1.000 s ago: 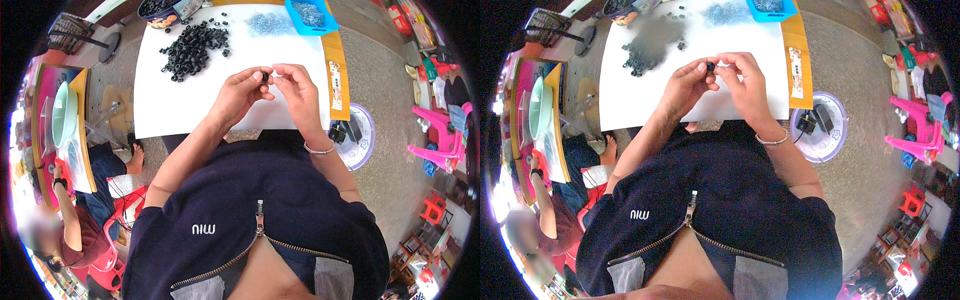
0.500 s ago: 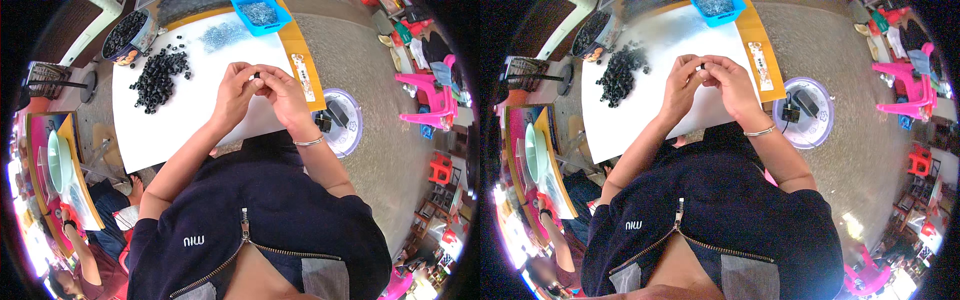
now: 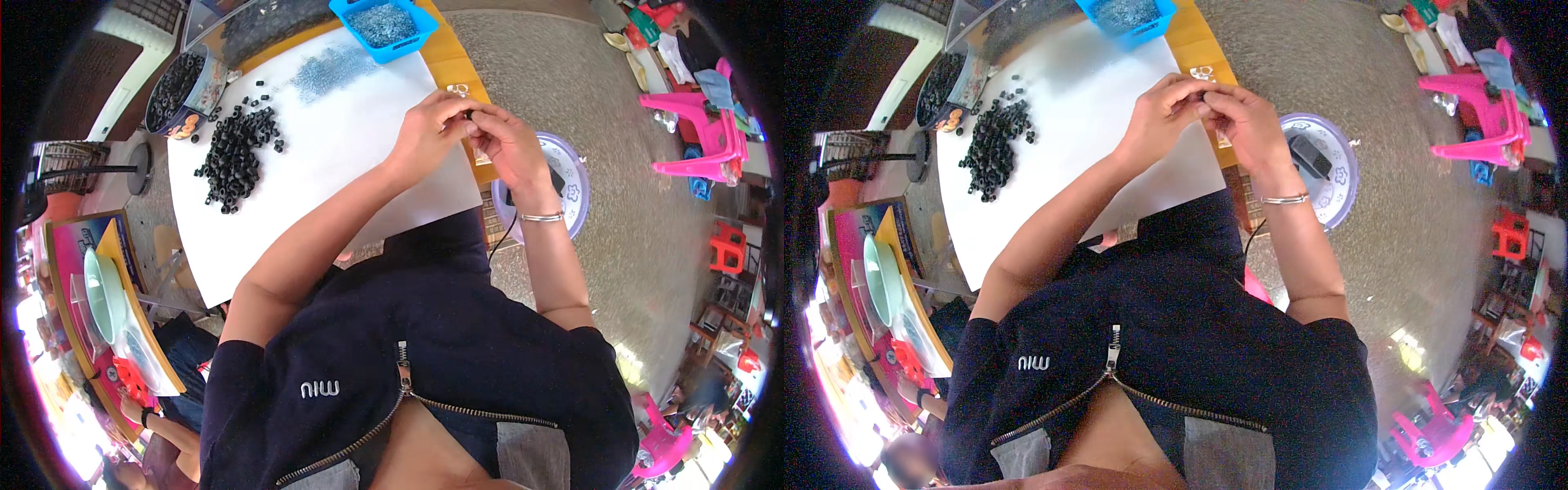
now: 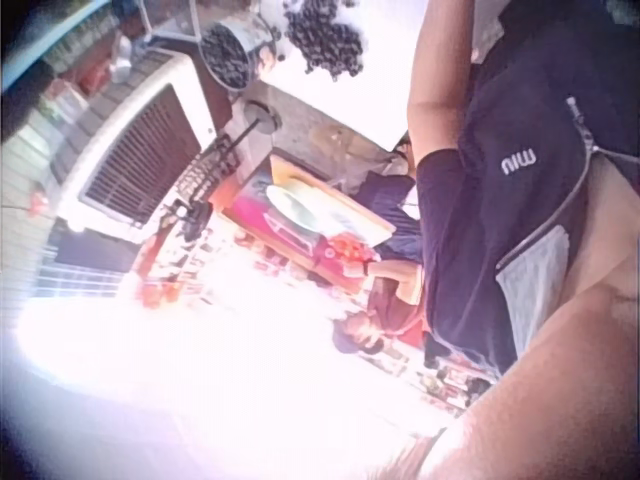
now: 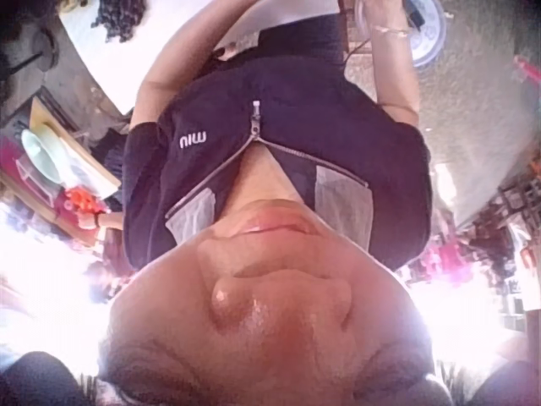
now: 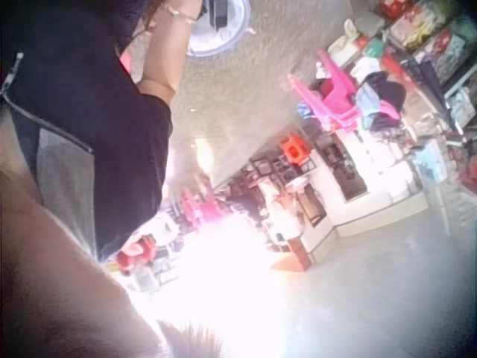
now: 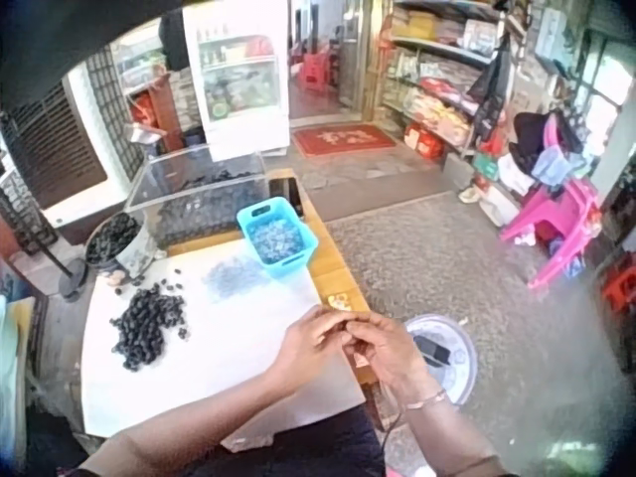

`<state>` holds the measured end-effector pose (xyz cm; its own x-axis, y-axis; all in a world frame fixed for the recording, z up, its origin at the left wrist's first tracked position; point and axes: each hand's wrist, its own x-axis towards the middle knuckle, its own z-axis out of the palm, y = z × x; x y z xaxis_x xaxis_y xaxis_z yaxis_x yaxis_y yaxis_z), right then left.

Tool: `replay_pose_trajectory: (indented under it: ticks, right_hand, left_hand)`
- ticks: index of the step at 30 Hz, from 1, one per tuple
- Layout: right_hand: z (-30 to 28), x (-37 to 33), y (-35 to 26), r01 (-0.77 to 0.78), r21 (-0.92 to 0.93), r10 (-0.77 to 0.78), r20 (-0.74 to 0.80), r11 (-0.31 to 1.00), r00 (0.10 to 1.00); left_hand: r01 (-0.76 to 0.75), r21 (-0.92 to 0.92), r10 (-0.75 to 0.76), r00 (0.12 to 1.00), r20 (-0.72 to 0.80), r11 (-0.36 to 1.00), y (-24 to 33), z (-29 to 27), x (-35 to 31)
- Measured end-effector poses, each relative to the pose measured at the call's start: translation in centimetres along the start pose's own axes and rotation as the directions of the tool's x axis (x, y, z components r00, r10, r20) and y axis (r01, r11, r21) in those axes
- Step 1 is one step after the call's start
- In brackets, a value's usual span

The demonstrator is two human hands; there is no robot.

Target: The person sorts small black plastic parts by hand on a white board.

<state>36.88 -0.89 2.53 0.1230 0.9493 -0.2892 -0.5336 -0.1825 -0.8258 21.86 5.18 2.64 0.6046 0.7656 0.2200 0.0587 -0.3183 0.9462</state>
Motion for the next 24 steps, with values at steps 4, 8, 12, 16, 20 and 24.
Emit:
replay_pose_trajectory:
  ticks: [4, 8, 12, 16, 20, 24]
  right_hand:
    - [-1.7, 2.9, -1.5, 0.032, -0.030, -0.032, -0.001, 0.999, 0.999]
    - [-3.3, 6.5, -2.3, 0.045, -0.113, -0.043, 0.024, 0.993, 0.999]
    - [-3.2, 8.4, -3.3, 0.073, -0.231, -0.071, 0.017, 0.970, 0.997]
    - [-3.4, 9.8, -3.3, 0.169, -0.420, -0.149, 0.082, 0.892, 0.986]
    - [-3.4, 10.7, -3.4, 0.184, -0.650, -0.151, 0.106, 0.738, 0.983]
    - [-3.5, 11.2, -3.0, 0.268, -0.721, -0.245, 0.140, 0.639, 0.959]
  left_hand:
    - [-0.095, -0.059, 0.089, 0.992, -0.088, 0.994, -1.8, 1.2, 3.3]
    - [-0.087, 0.030, 0.090, 0.987, -0.130, 0.996, -2.9, 1.3, 6.0]
    - [0.013, 0.085, 0.006, 0.976, -0.218, 0.996, -3.5, 1.0, 7.4]
    - [0.016, 0.188, 0.028, 0.973, -0.229, 0.982, -5.0, 0.7, 8.2]
    - [-0.022, 0.365, 0.136, 0.948, -0.289, 0.931, -6.6, 0.8, 8.6]
    - [-0.052, 0.456, 0.186, 0.949, -0.255, 0.889, -6.8, 0.8, 8.7]
